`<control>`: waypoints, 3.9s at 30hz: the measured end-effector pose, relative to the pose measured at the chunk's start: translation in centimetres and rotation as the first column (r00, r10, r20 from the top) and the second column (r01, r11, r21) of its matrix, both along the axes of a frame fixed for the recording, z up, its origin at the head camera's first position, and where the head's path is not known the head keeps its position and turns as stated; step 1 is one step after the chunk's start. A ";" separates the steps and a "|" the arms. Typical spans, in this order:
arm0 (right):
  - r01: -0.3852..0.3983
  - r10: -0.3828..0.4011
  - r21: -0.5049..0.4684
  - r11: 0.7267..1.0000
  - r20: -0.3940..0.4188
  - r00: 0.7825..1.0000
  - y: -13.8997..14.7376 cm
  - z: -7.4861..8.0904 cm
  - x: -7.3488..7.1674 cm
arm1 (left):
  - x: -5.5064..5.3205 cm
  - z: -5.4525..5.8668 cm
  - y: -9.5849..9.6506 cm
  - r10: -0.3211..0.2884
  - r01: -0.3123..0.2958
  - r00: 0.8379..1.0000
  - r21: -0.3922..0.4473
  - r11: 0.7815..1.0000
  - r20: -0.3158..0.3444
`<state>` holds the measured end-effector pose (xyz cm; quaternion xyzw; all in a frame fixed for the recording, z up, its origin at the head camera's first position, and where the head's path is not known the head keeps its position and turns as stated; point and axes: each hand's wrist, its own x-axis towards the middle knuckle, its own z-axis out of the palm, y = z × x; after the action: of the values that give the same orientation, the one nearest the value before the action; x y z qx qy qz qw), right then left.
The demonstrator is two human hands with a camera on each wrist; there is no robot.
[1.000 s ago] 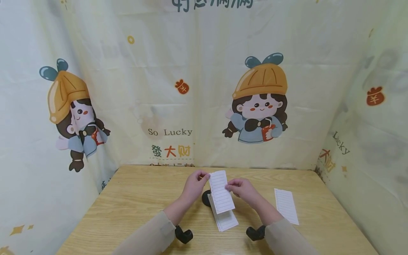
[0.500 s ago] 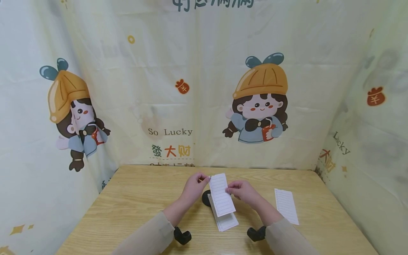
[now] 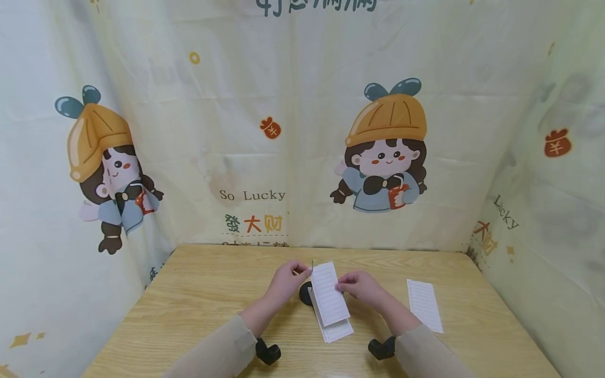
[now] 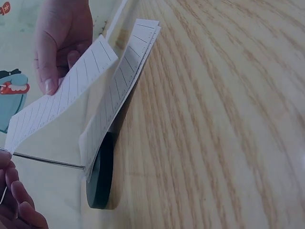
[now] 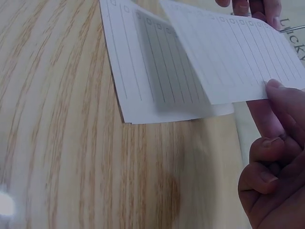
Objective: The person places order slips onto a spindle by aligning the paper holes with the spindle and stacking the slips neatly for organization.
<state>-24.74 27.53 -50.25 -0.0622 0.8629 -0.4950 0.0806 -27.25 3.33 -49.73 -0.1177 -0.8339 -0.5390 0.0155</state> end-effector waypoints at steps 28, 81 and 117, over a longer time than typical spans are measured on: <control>-0.158 0.159 0.181 0.971 0.010 0.987 -0.2 -0.5 0.8 | 0.3 -1.6 -0.6 -0.033 0.038 0.999 -0.231 0.972 0.028; -0.098 0.129 0.235 0.967 -0.120 0.984 0.6 -1.4 1.7 | 0.4 -3.5 -1.9 -0.074 0.090 0.996 -0.394 0.915 0.056; 0.120 -0.059 0.341 0.932 -0.184 0.981 16.2 -0.8 2.9 | 0.3 -2.6 -2.2 -0.124 0.134 0.991 -0.470 0.872 0.052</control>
<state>-21.83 43.71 -51.07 -0.0493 0.9429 -0.3293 -0.0066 -26.90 1.10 -52.36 -0.1677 -0.9305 -0.3204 -0.0581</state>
